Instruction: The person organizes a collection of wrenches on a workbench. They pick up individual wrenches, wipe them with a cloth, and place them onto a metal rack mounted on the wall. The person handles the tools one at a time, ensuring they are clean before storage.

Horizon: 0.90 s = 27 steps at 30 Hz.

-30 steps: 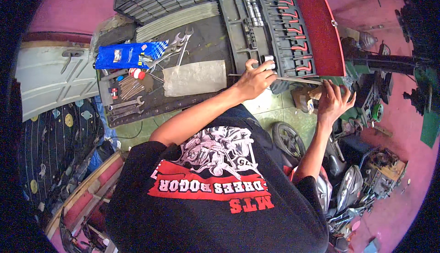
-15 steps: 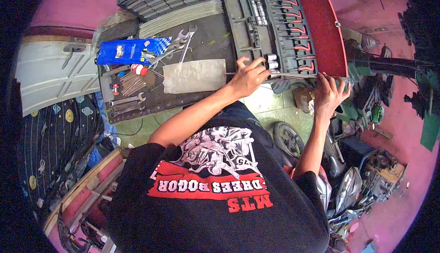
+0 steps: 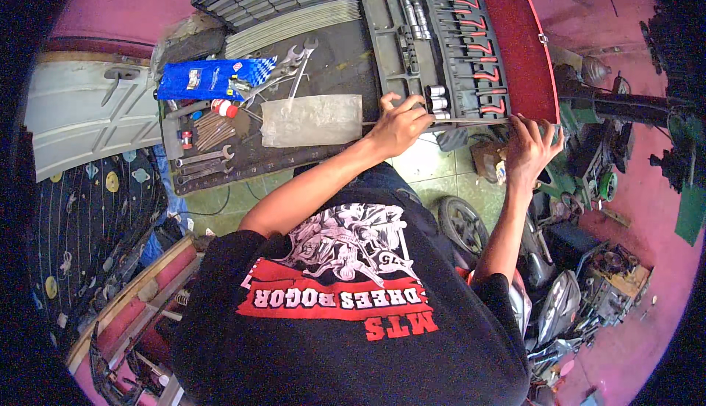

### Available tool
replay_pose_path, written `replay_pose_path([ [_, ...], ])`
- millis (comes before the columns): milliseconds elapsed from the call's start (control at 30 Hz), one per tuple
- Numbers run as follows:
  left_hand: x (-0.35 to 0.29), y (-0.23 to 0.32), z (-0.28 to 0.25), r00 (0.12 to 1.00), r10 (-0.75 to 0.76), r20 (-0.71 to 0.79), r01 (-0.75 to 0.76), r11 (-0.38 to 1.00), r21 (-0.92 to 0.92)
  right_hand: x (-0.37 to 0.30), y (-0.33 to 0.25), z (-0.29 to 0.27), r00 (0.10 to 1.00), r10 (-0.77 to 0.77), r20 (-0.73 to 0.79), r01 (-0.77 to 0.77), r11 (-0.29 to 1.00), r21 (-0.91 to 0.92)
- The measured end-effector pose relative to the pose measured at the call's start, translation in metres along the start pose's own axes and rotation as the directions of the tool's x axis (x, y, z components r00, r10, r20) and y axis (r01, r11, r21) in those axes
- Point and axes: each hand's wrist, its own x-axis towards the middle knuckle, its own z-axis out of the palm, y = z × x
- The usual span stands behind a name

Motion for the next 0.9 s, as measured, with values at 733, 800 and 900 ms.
replay_pose_path([
  [733,-0.002,0.006,-0.006,0.998,0.006,-0.065,-0.008,0.999,-0.039,0.008,-0.001,-0.021,0.999,-0.039,-0.001,0.039,0.999,-0.035],
  [800,-0.004,0.007,-0.007,0.999,0.001,-0.044,-0.002,1.000,-0.031,0.005,0.002,-0.017,0.999,-0.036,-0.002,0.036,0.999,-0.026],
  [900,-0.007,0.008,-0.008,0.999,-0.012,-0.051,0.010,0.999,-0.032,0.002,0.002,-0.014,0.999,-0.035,0.005,0.035,0.999,-0.014],
])
